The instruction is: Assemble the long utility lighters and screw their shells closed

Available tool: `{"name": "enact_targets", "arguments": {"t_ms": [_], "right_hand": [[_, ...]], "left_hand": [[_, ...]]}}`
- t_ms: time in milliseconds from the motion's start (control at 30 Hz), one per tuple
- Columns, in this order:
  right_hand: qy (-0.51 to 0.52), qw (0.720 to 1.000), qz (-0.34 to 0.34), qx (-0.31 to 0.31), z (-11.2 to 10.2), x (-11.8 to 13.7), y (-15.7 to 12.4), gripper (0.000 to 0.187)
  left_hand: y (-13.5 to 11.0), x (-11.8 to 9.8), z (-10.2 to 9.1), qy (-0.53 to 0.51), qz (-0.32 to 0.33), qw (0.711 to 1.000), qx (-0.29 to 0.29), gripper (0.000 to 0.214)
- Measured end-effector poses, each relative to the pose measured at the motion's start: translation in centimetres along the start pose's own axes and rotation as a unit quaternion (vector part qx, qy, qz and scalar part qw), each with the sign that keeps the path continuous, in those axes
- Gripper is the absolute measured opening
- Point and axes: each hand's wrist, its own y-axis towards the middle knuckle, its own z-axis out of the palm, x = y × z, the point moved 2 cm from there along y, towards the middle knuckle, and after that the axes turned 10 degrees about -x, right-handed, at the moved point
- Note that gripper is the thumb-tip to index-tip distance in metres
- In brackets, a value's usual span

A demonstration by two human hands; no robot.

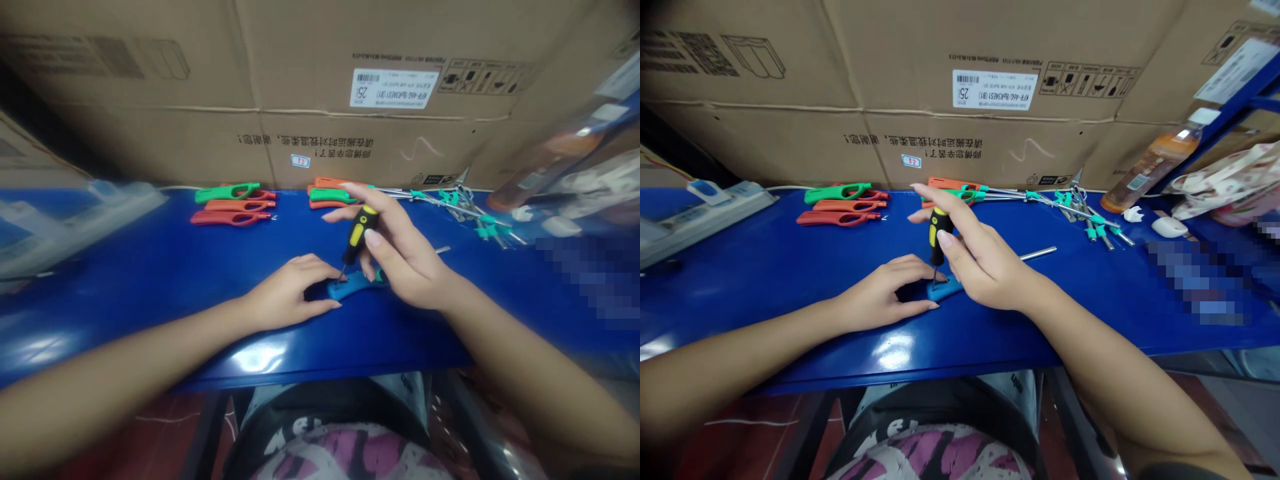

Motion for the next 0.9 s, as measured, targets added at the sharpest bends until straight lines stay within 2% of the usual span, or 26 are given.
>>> {"name": "enact_targets", "arguments": {"t_ms": [100,233,367,433,533,600,667,767,833,900], "right_hand": [[0.023,1.000,-0.005,-0.007,0.1,-0.1,0.0,0.042],[-0.072,0.993,-0.058,-0.070,-0.1,0.3,-0.1,0.040],[-0.024,0.999,-0.038,-0.029,0.0,0.7,-0.1,0.043],[0.000,0.999,-0.036,-0.028,0.0,0.8,-0.1,0.038],[-0.052,0.992,-0.075,-0.082,-0.1,0.8,-0.1,0.030],[-0.088,0.986,-0.098,-0.102,-0.1,0.9,-0.1,0.031],[-0.076,0.990,-0.088,-0.084,0.0,0.9,-0.1,0.036],[-0.015,0.998,-0.039,-0.037,0.2,0.6,-0.1,0.042],[-0.012,0.998,-0.039,-0.042,0.2,0.4,-0.1,0.038],[-0.052,0.993,-0.078,-0.078,0.1,0.3,-0.1,0.032]], "left_hand": [[0.0,0.1,0.1,0.000,0.004,1.000,-0.003,0.035],[-0.1,0.2,0.1,0.001,0.016,1.000,-0.012,0.034],[-0.1,0.2,0.0,0.004,0.006,1.000,0.000,0.034],[-0.1,0.2,0.1,0.004,0.008,1.000,-0.004,0.034],[-0.2,0.4,0.2,0.003,0.017,1.000,-0.013,0.034],[-0.2,0.3,0.2,0.003,0.020,1.000,-0.015,0.035],[-0.1,0.2,0.1,0.002,0.015,1.000,-0.009,0.035],[0.0,0.1,0.0,0.004,0.005,1.000,0.001,0.036],[0.0,0.1,0.1,0.005,0.007,1.000,-0.002,0.035],[-0.1,0.2,0.1,0.003,0.013,1.000,-0.007,0.034]]}}
